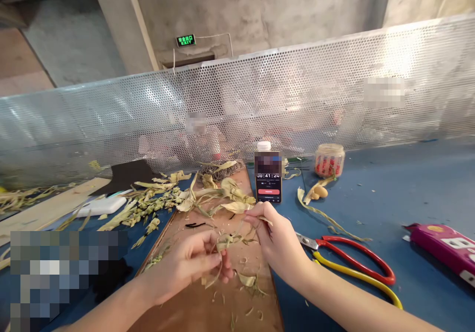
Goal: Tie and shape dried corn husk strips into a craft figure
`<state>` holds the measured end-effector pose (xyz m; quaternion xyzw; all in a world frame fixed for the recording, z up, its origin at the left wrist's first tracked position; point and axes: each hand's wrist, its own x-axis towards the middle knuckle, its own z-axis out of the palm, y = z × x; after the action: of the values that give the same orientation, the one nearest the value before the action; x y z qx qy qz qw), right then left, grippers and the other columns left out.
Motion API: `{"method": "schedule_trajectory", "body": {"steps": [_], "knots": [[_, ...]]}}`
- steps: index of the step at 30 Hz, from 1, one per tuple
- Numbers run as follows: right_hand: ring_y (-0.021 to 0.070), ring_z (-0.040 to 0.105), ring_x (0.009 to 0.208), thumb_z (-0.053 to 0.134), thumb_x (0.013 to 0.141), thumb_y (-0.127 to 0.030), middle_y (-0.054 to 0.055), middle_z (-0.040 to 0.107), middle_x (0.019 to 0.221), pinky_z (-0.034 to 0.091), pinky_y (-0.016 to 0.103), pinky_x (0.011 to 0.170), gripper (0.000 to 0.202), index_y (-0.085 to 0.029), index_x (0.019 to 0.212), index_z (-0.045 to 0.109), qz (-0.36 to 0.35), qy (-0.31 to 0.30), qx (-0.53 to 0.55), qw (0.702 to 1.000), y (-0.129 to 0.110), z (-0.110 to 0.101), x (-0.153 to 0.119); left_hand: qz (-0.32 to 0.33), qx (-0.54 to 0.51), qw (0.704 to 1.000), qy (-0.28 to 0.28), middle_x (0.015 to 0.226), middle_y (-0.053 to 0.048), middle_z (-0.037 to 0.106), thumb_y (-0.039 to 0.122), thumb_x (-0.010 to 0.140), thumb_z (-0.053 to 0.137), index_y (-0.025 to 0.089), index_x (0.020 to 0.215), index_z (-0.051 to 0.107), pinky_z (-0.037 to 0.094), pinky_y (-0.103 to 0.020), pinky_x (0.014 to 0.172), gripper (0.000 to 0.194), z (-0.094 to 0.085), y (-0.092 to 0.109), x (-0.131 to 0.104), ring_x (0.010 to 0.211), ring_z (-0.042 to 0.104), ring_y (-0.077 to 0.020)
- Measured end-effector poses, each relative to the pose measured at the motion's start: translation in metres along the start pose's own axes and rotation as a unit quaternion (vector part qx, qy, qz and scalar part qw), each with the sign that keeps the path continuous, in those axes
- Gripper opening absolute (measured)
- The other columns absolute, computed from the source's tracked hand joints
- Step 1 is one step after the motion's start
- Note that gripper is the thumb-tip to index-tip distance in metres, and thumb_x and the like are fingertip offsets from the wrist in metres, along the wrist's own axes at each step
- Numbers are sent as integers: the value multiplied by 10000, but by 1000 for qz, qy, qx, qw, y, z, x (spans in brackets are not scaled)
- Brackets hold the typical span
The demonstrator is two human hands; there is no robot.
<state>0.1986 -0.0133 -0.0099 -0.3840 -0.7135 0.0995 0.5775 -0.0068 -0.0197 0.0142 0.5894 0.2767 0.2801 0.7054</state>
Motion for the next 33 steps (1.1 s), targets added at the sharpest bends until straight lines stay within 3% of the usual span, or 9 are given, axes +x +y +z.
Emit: {"method": "schedule_trajectory", "body": {"steps": [3,6,11,18,23,26,28,31,33], "knots": [[136,576,672,451,900,-186,13,598,756,464,229,622,68,-216,856,494,-35,9,-24,999,3,1,-1,11,-68,998,5,843,-82,598,225,878,523,133,797,486,429,-360,803,128,-3,-1,1,793,610,-175],[132,587,672,453,895,-173,15,614,755,473,228,638,69,-211,862,500,-53,6,-38,998,4,3,-2,-6,-35,999,36,787,-34,552,244,888,513,152,775,449,388,-235,614,159,-8,-4,2,681,533,-108],[153,614,711,474,892,-254,25,646,782,480,244,649,87,-210,838,526,25,17,-43,999,4,2,0,3,107,988,113,693,35,469,293,891,509,159,754,440,252,-205,506,204,-13,-4,2,528,353,-49],[146,564,635,456,894,-298,1,627,728,436,247,599,117,-219,830,514,91,-14,-35,995,0,1,4,11,175,975,133,594,81,354,353,898,466,184,759,422,152,-241,453,223,-7,5,0,457,229,-55],[143,479,573,400,912,-350,-23,530,639,385,254,543,180,-222,834,499,121,-32,-27,992,-1,-1,4,24,217,963,159,584,84,327,388,881,493,191,752,432,151,-237,448,243,-6,8,-2,476,220,-66],[144,460,550,397,914,-364,-48,479,596,373,255,523,171,-224,969,480,144,-71,5,987,1,-1,5,34,240,956,167,584,80,334,370,880,494,191,759,448,168,-226,447,221,-8,8,-1,489,239,-71],[151,472,549,408,915,-380,-60,470,589,394,264,533,288,-220,1154,401,153,-88,21,984,3,0,6,41,254,951,172,579,81,332,358,880,492,191,764,454,171,-224,447,206,-10,9,-1,491,234,-75],[195,546,755,471,894,-380,14,563,783,446,356,724,541,-183,1333,225,87,-6,-45,995,5,-1,7,58,271,945,175,586,78,339,337,876,497,187,759,456,199,-218,469,194,-12,9,1,513,252,-80],[244,511,971,542,860,-346,102,567,1018,378,438,879,542,-175,1306,287,-7,57,-143,988,5,-3,7,64,273,943,177,590,77,345,334,873,500,187,755,450,205,-217,478,196,-12,8,1,523,257,-82]]}}
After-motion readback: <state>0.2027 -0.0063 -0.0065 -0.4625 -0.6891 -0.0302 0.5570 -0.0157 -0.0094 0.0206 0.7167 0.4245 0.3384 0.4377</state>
